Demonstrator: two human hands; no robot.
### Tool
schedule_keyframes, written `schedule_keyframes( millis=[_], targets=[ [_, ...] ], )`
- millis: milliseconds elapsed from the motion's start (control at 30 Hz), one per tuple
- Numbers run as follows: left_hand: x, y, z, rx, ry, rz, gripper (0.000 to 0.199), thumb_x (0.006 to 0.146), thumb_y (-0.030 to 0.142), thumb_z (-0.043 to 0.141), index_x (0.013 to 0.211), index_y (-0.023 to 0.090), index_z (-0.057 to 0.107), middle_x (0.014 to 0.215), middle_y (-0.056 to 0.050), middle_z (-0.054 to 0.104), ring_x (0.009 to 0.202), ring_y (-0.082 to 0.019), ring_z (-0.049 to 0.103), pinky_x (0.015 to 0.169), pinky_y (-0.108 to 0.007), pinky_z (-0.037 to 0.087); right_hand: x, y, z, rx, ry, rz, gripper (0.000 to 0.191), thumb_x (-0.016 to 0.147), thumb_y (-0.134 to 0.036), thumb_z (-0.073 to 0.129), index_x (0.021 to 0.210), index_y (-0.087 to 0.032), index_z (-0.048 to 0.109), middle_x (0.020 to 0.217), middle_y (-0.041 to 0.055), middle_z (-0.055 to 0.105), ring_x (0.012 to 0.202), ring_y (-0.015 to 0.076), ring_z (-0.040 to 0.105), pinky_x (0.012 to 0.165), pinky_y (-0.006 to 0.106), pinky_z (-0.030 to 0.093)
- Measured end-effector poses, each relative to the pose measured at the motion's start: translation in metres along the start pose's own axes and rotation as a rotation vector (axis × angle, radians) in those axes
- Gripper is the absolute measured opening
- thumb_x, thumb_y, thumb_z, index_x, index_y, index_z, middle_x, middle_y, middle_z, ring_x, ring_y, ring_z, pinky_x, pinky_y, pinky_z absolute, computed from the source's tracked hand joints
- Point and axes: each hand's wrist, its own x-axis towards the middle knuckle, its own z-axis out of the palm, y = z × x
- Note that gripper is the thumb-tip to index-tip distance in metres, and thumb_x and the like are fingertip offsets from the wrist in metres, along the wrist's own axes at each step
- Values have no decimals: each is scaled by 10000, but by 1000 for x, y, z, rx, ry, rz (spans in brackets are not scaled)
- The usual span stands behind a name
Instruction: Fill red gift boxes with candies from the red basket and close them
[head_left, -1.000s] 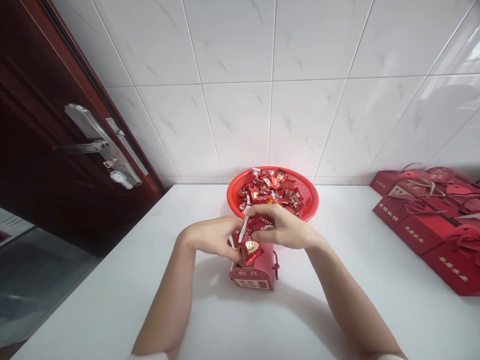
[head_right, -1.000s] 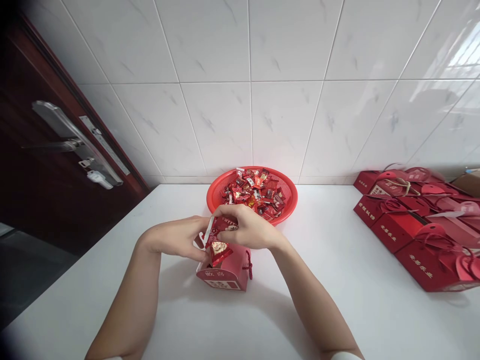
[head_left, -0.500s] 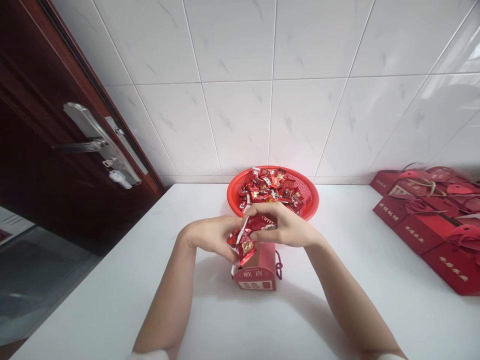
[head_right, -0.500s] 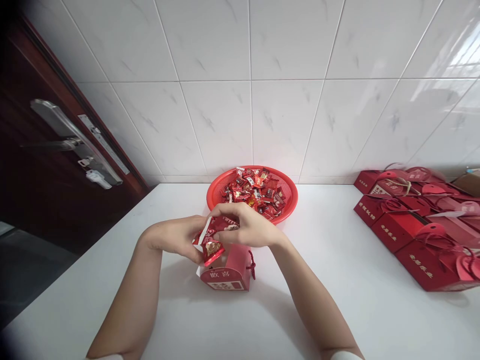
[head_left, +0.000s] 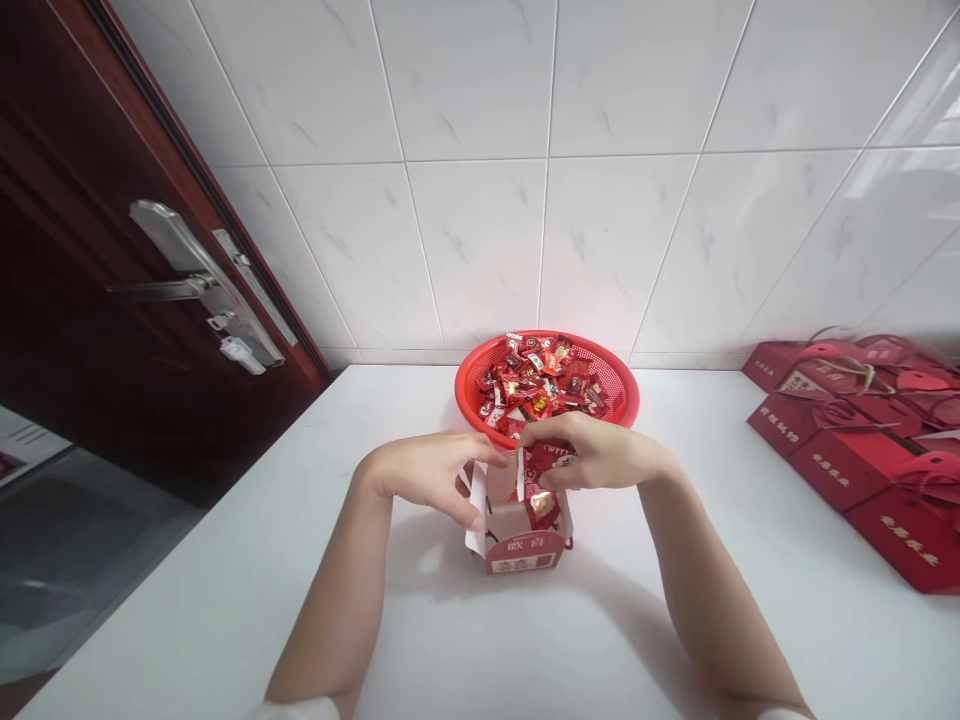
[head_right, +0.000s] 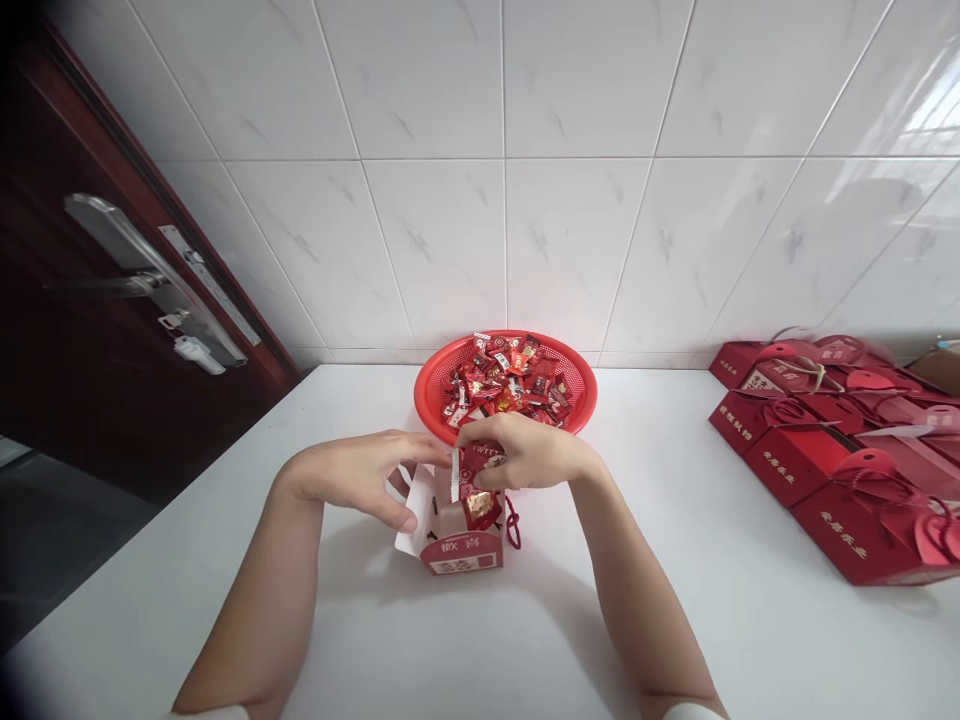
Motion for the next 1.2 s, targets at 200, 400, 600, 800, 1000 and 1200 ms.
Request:
schedule_keyframes(
  millis=[200, 400, 600, 800, 1000, 1200],
  targets=[
    [4, 6, 0, -81, -86, 122, 396, 723, 231, 791, 1116, 226, 741, 1105, -35, 738, 987, -218, 692, 802, -255, 558, 3, -10, 10, -54, -59, 61, 170, 800, -102, 636, 944, -188, 664, 824, -15, 656, 682, 129, 560, 583, 249, 392],
    [3, 8, 0, -42, -80, 67, 519, 704, 268, 805, 1210, 227, 699, 1243, -57, 677, 1024, -225, 674, 811, -272, 567, 0, -20, 10, -150, -57, 168, 158, 802, -72, 620, 915, -179, 646, 792, -18, 647, 674, 126, 549, 585, 244, 380],
    [2, 10, 1, -34, -85, 67, 457, 707, 261, 793, 1155, 218, 711, 1213, -58, 670, 1051, -237, 667, 829, -281, 572, 0, -25, 15, -207, -53, 126, 197, 852, -55, 577, 973, -171, 681, 817, 8, 685, 669, 131, 565, 606, 254, 387],
    [3, 8, 0, -36, -86, 65, 507, 709, 283, 800, 1202, 216, 701, 1190, -62, 680, 1023, -224, 663, 820, -280, 572, -1, -25, 16, -177, -59, 83, 294, 893, -51, 525, 1090, -186, 697, 870, 23, 723, 696, 147, 597, 628, 266, 415],
    [2, 9, 0, -47, -83, 86, 618, 716, 317, 804, 1314, 241, 667, 1352, -85, 640, 1084, -246, 663, 836, -287, 576, -3, -25, 15, -262, -56, 257, 251, 905, -72, 511, 1022, -163, 713, 858, 38, 717, 677, 146, 566, 602, 266, 401],
    [2, 11, -1, -25, -89, 77, 642, 720, 317, 788, 1344, 236, 659, 1315, -78, 662, 1128, -255, 652, 862, -289, 572, -1, -24, 17, -232, -76, 141, 283, 918, -84, 531, 1086, -193, 731, 916, 46, 746, 753, 167, 633, 650, 271, 430]
  ],
)
